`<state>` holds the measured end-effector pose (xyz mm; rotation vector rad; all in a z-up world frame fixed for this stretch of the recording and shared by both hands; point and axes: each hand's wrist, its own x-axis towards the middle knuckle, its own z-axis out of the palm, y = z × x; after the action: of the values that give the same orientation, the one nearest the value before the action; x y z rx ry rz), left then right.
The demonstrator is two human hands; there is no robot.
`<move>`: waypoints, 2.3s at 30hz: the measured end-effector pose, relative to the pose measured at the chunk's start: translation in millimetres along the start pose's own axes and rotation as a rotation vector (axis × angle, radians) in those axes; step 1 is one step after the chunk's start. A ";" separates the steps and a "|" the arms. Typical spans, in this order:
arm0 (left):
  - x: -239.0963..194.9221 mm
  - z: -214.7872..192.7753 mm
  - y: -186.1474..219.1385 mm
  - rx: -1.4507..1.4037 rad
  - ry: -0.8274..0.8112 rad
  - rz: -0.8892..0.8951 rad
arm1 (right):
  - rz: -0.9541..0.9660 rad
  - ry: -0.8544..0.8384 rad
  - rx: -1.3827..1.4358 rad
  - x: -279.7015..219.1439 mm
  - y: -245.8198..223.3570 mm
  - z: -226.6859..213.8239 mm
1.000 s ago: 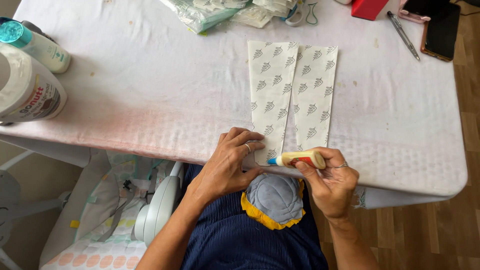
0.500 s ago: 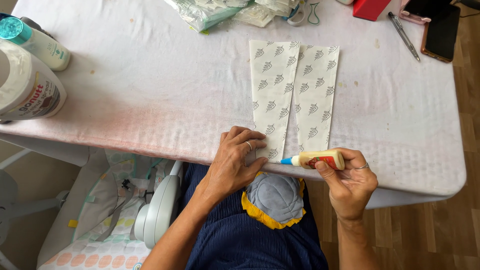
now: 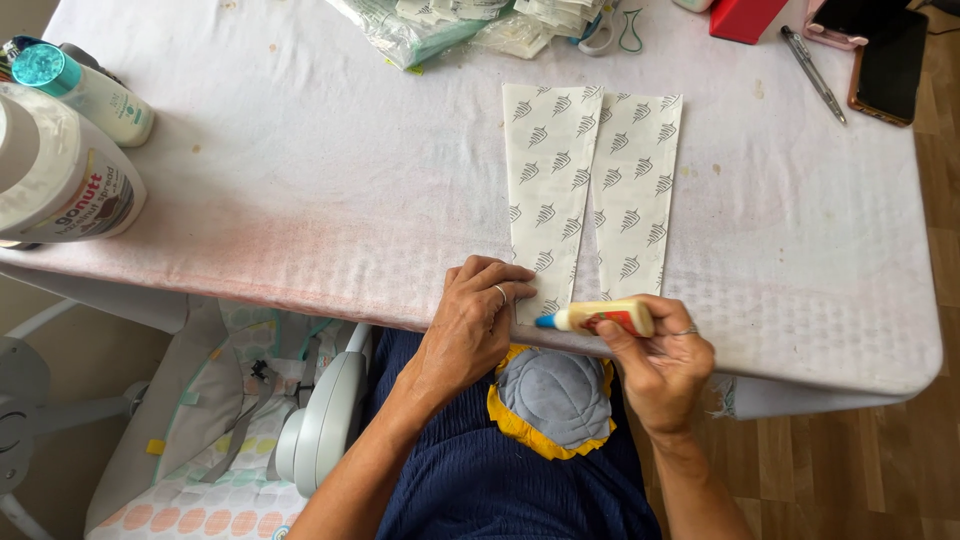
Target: Aligning, folding, and applying glue to printed paper strips for packaging.
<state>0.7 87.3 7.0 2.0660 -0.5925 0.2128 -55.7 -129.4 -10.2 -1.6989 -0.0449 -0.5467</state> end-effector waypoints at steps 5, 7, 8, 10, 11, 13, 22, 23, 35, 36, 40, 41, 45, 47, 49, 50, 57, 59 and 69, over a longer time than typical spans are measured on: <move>-0.1 -0.5 0.3 0.025 -0.005 0.005 | 0.093 0.134 0.051 -7.0 12.5 -36.5; -3.9 4.5 -9.5 0.046 -0.023 0.056 | 0.164 0.168 0.186 4.1 11.6 -58.7; -4.5 6.5 -14.4 0.068 -0.036 0.105 | 0.232 0.197 0.322 10.7 11.0 -69.6; -0.6 7.4 -8.3 0.116 -0.017 0.126 | 0.245 0.214 0.228 30.9 5.2 -98.9; 1.7 8.5 -5.3 0.164 0.005 0.142 | 0.261 0.226 0.133 40.9 2.1 -114.3; 5.3 15.7 8.4 0.185 0.024 0.191 | 0.292 0.188 -0.010 61.9 -8.8 -128.7; 6.8 59.0 51.2 -0.045 -0.137 0.312 | -0.455 -0.157 -0.905 60.5 -27.1 -104.1; 5.6 61.7 51.9 -0.014 -0.139 0.259 | -0.456 -0.254 -0.738 51.6 -31.0 -92.0; -11.0 71.1 38.9 -0.047 -0.005 0.276 | -0.534 -0.310 -0.580 12.9 -19.1 -64.0; -11.9 71.3 38.3 -0.047 -0.006 0.277 | -0.533 -0.308 -0.580 12.1 -17.7 -64.8; -13.8 72.0 35.6 -0.026 0.025 0.307 | -0.553 -0.304 -0.566 13.3 -17.9 -64.4; -14.1 72.5 34.8 -0.023 0.035 0.317 | -0.564 -0.308 -0.570 14.2 -19.2 -63.7; -11.8 76.9 36.6 -0.025 0.055 0.319 | -0.503 -0.312 -0.540 14.7 -18.2 -61.1; -7.6 76.7 41.8 0.022 0.075 0.328 | -0.434 -0.284 -0.514 12.4 -15.0 -58.3; -7.8 79.5 40.6 0.022 0.070 0.296 | -0.408 -0.271 -0.519 11.9 -13.7 -57.0; -8.1 81.0 40.1 0.023 0.065 0.263 | -0.382 -0.258 -0.523 11.4 -13.1 -56.4; -2.9 80.0 53.0 -0.020 0.046 0.075 | -0.249 -0.228 -0.512 19.0 -23.0 -56.0; -0.3 76.0 59.5 -0.061 -0.002 -0.023 | -0.197 -0.219 -0.482 20.8 -24.5 -55.4; -3.8 75.7 58.6 -0.272 -0.012 -0.168 | -0.119 -0.171 -0.436 20.3 -30.5 -50.8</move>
<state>-37.6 -0.5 8.8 1.8421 -0.4268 0.0201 -64.4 -176.2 30.6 -2.1769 -0.1602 -0.5229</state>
